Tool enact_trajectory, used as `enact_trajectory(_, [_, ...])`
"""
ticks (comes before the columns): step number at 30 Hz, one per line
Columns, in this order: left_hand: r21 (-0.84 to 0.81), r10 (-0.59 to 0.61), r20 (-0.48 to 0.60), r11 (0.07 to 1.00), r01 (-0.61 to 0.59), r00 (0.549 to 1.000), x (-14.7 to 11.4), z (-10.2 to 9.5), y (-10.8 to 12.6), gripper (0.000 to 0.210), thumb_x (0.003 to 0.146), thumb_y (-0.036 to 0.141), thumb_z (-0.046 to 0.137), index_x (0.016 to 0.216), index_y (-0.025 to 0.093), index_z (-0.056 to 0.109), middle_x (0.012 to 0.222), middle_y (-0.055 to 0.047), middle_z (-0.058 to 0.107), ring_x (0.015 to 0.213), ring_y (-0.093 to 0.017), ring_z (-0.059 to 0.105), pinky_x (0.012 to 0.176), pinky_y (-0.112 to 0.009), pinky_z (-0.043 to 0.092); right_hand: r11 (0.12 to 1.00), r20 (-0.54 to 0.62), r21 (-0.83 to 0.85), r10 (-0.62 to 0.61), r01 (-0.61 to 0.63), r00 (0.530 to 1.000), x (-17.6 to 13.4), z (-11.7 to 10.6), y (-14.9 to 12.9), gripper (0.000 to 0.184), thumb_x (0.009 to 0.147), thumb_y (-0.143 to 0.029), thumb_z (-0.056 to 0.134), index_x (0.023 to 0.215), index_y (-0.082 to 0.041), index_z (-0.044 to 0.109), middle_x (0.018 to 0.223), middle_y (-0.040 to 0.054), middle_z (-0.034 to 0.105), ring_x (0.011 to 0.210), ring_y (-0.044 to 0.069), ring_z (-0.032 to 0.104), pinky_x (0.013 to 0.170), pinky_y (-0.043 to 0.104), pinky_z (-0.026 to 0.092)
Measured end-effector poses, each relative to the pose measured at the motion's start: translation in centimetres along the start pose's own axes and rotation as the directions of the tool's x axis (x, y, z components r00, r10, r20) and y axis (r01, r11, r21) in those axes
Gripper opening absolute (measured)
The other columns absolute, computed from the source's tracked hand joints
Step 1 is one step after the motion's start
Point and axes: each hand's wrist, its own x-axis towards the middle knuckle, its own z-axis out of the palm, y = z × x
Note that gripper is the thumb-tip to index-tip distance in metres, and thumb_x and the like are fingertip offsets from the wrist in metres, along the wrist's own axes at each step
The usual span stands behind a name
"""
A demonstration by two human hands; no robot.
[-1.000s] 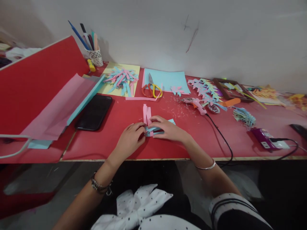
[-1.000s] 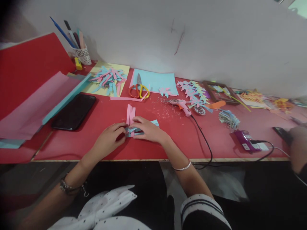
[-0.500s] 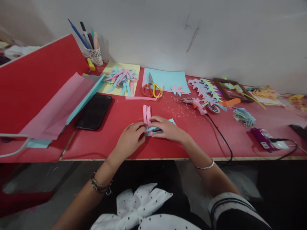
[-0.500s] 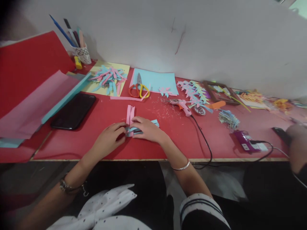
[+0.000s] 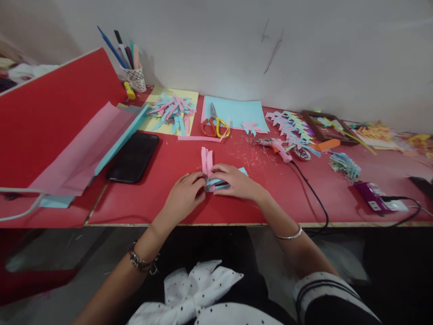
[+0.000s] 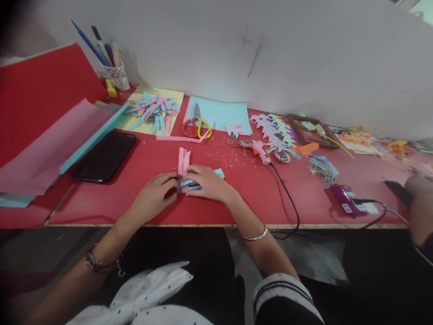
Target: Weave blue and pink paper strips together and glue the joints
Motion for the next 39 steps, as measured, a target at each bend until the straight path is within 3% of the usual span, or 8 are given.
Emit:
enact_trajectory(14, [-0.004,0.008,-0.031,1.0,-0.008,0.999,0.0,0.0,0.0,0.01,0.075,0.013,0.049,0.079,0.018,0.057,0.102,-0.008,0.061,0.092,-0.021,0.058,0.082,-0.037,0.046,0.996,-0.044,0.084,0.007,-0.004,0.999,0.4,0.5,0.4,0.023,0.078,-0.028,0.058,0.097,-0.017,0.057,0.103,0.0083,0.053,0.098,0.018,0.049,0.086,0.031,0.04])
enact_trajectory(23, [0.028,0.028,-0.07,0.999,-0.026,0.997,-0.1,0.2,-0.1,0.007,0.074,0.013,0.052,0.077,0.015,0.058,0.097,-0.01,0.059,0.086,-0.021,0.057,0.074,-0.034,0.049,0.999,-0.049,0.045,0.022,-0.02,0.999,0.8,0.6,0.4,0.027,0.076,-0.026,0.059,0.1,-0.016,0.056,0.104,0.0092,0.051,0.099,0.019,0.048,0.087,0.033,0.039])
enact_trajectory(29, [0.18,0.188,-0.147,0.971,-0.16,0.971,-0.2,0.0,0.2,0.012,0.075,0.011,0.051,0.081,0.016,0.06,0.089,-0.006,0.062,0.081,-0.019,0.058,0.071,-0.032,0.047,0.995,-0.017,0.09,0.041,-0.039,0.999,0.3,0.2,0.1,0.023,0.079,-0.03,0.054,0.097,-0.016,0.059,0.108,0.0098,0.051,0.105,0.019,0.046,0.092,0.034,0.037])
enact_trajectory(33, [0.297,0.314,-0.103,0.915,-0.272,0.944,-0.5,-0.2,0.5,0.018,0.078,0.011,0.05,0.088,0.019,0.062,0.084,-0.002,0.065,0.072,-0.016,0.059,0.066,-0.03,0.045,0.996,-0.007,0.088,0.029,-0.028,1.0,0.3,-0.1,0.3,0.021,0.084,-0.024,0.044,0.097,-0.017,0.059,0.108,0.0095,0.051,0.104,0.018,0.047,0.092,0.036,0.037])
enact_trajectory(36, [0.302,0.309,-0.055,0.912,-0.279,0.95,-0.8,-0.3,0.7,0.02,0.078,0.012,0.05,0.091,0.02,0.063,0.081,-0.001,0.066,0.07,-0.015,0.06,0.065,-0.03,0.044,0.996,0.015,0.092,0.01,-0.011,1.0,0.9,-0.3,0.9,0.026,0.087,-0.022,0.038,0.099,-0.016,0.059,0.106,0.0096,0.051,0.103,0.017,0.048,0.093,0.035,0.038])
enact_trajectory(39, [0.263,0.282,-0.043,0.929,-0.262,0.958,-0.9,-0.2,0.7,0.021,0.077,0.011,0.051,0.092,0.02,0.063,0.083,-0.001,0.066,0.074,-0.016,0.06,0.065,-0.03,0.044,0.998,-0.053,0.048,0.054,-0.051,0.997,1.9,-0.4,1.9,0.03,0.086,-0.016,0.035,0.108,-0.019,0.055,0.116,0.0094,0.045,0.112,0.017,0.043,0.097,0.038,0.036])
